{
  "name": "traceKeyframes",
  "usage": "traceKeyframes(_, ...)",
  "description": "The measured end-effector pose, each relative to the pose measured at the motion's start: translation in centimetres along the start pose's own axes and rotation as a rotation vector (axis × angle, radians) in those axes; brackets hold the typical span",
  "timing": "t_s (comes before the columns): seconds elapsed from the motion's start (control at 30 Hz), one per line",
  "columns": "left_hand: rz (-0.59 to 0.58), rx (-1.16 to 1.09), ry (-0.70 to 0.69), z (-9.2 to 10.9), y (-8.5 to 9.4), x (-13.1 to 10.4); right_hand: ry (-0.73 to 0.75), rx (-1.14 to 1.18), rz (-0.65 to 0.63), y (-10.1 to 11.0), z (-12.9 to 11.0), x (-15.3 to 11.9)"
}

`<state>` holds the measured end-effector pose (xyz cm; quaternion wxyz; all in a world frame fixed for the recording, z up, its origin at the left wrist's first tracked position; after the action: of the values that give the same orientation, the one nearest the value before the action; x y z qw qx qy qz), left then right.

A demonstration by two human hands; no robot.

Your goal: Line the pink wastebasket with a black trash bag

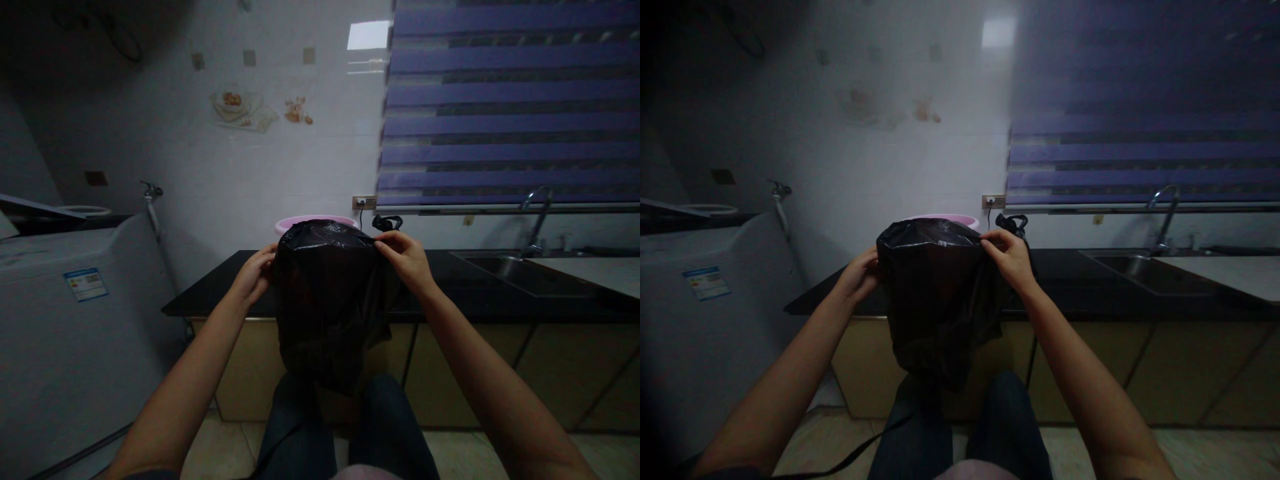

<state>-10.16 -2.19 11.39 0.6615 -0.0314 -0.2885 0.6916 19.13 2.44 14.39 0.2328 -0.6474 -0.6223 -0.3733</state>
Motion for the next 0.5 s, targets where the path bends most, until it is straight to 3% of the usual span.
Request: traceKeyframes(0.5, 0.035, 0.001, -0.06, -0.07, 0.53, 0.62, 0.002, 0.023, -0.019, -0.12, -0.26, -0.07)
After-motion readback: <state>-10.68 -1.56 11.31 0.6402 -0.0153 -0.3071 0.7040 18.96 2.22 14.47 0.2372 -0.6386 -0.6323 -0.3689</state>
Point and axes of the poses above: each hand's wrist, its own x-axis towards the middle knuckle, its own y-axis out of the back of the hand, z = x × y, the point moved 3 cm from there along x, towards the middle knuckle, and after that the axes turned 1 degree about z, right-handed, at the moved point
